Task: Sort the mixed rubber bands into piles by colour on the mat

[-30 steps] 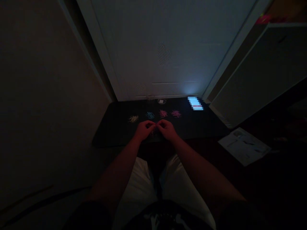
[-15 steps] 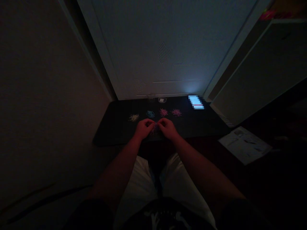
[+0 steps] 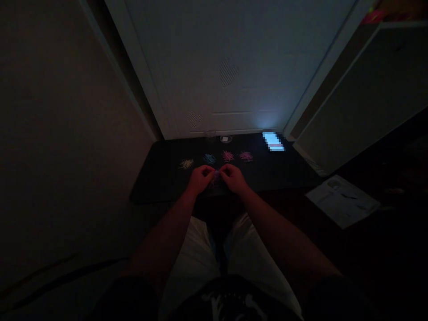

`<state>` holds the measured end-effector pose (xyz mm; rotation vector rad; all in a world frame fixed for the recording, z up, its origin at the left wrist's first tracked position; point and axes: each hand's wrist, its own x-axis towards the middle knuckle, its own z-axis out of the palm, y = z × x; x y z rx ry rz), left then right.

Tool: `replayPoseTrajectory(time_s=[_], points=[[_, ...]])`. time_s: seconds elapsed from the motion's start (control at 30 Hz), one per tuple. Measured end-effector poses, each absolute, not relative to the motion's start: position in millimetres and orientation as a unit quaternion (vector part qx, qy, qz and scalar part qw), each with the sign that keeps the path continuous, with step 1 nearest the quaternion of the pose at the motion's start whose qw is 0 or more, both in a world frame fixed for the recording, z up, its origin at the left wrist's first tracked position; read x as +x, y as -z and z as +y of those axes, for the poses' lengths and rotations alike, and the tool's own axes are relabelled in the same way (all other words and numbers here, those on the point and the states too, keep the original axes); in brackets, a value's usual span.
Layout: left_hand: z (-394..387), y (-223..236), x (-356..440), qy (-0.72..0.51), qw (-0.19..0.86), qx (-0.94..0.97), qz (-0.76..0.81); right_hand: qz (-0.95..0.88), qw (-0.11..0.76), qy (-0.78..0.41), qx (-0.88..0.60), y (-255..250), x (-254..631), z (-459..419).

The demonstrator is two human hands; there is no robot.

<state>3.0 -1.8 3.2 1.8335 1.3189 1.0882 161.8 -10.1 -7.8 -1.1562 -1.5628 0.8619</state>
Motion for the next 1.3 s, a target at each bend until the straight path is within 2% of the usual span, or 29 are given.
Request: replayPoseTrajectory(time_s=[0.87,1.3], points=[[-2.0,-2.2,2.2,-0.403,0.304,0.700,0.505,-0.657,0.477,-0.341,-0.474,10.9,160.8,-9.0],[1.6,2.1,0.8,-0.437,0.291,0.683,0.507,-0.624,0.511,-0.310,-0.505,6.3,160.4,-13.2]])
